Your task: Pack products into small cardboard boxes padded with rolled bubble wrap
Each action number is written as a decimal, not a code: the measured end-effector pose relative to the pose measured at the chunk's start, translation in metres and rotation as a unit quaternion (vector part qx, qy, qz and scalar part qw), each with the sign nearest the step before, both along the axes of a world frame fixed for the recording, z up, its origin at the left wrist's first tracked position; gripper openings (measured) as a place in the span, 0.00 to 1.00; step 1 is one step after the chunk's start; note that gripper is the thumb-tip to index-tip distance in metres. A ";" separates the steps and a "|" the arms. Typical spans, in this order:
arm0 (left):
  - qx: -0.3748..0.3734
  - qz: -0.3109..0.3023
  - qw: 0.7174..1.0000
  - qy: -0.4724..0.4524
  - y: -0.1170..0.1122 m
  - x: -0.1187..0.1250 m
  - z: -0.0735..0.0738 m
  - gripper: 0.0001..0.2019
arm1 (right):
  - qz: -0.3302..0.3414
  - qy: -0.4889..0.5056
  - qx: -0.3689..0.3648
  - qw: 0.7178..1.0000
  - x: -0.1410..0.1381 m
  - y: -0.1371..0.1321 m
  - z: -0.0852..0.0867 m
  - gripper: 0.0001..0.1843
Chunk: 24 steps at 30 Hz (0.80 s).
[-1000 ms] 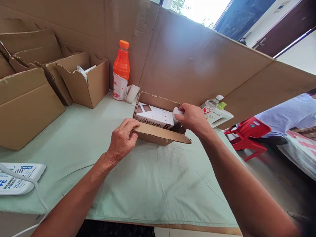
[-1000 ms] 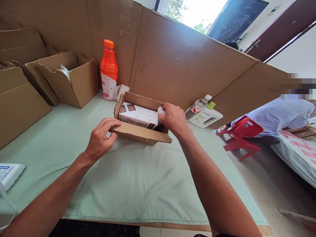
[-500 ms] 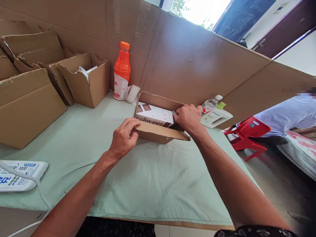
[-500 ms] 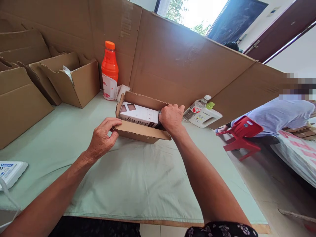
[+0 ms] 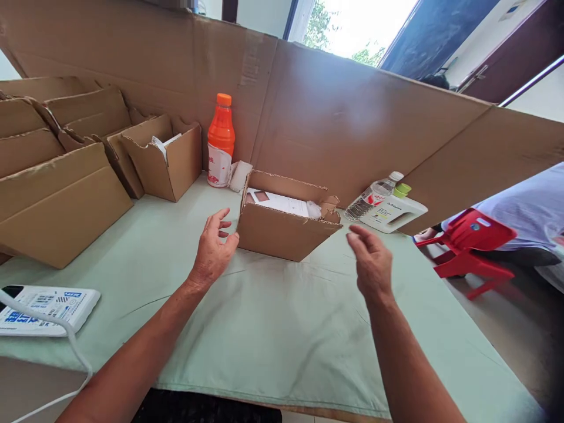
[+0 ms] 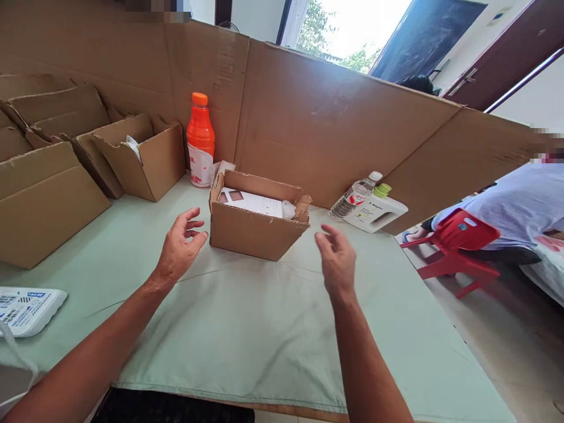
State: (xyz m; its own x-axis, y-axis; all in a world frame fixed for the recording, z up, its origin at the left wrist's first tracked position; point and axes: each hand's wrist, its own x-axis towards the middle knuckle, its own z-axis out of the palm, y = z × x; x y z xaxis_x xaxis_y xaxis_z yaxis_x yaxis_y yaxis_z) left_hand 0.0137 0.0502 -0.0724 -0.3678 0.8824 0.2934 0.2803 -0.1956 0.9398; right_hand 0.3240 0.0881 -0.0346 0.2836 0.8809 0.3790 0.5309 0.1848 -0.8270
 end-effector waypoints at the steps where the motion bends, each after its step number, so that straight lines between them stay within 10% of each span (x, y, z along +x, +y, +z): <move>1: -0.017 -0.013 1.000 -0.013 0.002 0.002 -0.002 0.27 | 0.024 0.018 -0.028 0.999 -0.004 -0.003 -0.011 0.28; 5: -0.024 -0.075 0.996 -0.051 0.008 0.009 -0.011 0.25 | 0.135 0.055 -0.095 0.985 -0.036 -0.006 -0.041 0.31; 12: -0.011 -0.078 0.996 -0.038 -0.005 0.028 -0.014 0.28 | 0.115 0.073 -0.092 0.986 -0.036 -0.026 -0.042 0.24; 18: -0.038 -0.126 0.990 -0.054 -0.052 0.045 -0.012 0.27 | 0.048 0.073 -0.093 0.992 -0.013 -0.061 -0.045 0.21; 24: -0.048 -0.009 0.998 -0.044 -0.114 0.015 -0.024 0.27 | 0.152 0.116 -0.083 0.978 -0.073 -0.036 -0.059 0.26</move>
State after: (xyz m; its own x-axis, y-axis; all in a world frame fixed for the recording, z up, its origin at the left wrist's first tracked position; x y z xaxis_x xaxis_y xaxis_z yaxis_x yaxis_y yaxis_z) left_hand 0.0287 -0.0642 -0.0967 -0.3730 0.9112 0.1749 0.1923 -0.1085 0.9753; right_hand 0.2511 0.0522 -0.0934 0.0611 0.9816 0.1808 0.2677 0.1584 -0.9504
